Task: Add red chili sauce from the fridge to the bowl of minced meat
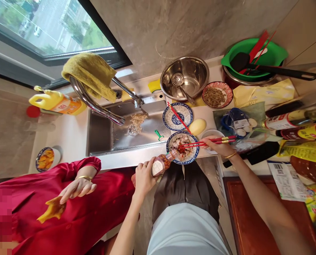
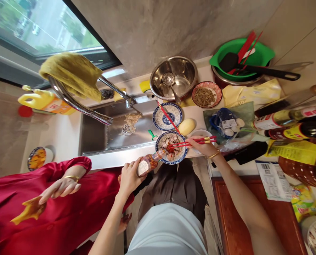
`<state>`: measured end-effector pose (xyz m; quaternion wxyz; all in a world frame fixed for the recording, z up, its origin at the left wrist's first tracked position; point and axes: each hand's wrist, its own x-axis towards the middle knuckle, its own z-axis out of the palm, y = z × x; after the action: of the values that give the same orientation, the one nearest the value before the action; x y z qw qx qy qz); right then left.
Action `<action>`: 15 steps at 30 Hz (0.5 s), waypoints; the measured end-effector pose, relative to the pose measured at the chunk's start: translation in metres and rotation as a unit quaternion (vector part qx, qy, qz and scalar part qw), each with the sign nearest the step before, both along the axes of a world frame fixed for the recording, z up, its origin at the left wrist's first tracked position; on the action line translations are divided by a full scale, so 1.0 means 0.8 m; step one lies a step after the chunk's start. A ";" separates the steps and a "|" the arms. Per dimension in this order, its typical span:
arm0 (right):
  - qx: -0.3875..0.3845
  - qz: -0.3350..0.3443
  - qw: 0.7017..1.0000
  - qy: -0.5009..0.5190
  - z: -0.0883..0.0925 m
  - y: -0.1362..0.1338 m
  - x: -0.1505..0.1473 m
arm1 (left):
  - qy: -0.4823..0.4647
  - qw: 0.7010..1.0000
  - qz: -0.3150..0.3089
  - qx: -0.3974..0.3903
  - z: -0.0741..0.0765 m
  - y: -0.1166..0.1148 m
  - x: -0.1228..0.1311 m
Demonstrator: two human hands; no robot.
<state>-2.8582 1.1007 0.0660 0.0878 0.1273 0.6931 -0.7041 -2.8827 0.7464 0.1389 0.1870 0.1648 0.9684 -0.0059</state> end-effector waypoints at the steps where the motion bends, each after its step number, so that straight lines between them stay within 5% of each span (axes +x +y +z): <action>1: -0.004 -0.007 1.000 -0.005 -0.002 0.001 0.004 | -0.003 1.000 0.009 0.016 -0.002 0.000 0.001; 9: -0.056 -0.057 0.997 -0.009 -0.050 -0.015 0.010 | -0.006 0.987 0.084 0.138 -0.023 -0.012 0.025; 15: -0.066 -0.095 0.993 -0.021 -0.051 -0.015 0.007 | 0.006 0.979 0.107 0.176 -0.030 -0.018 0.037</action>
<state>-2.8524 1.0884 0.0254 0.0430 0.2012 0.6278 -0.7507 -2.8532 0.7317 0.1151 0.1487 0.0909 0.9675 0.1833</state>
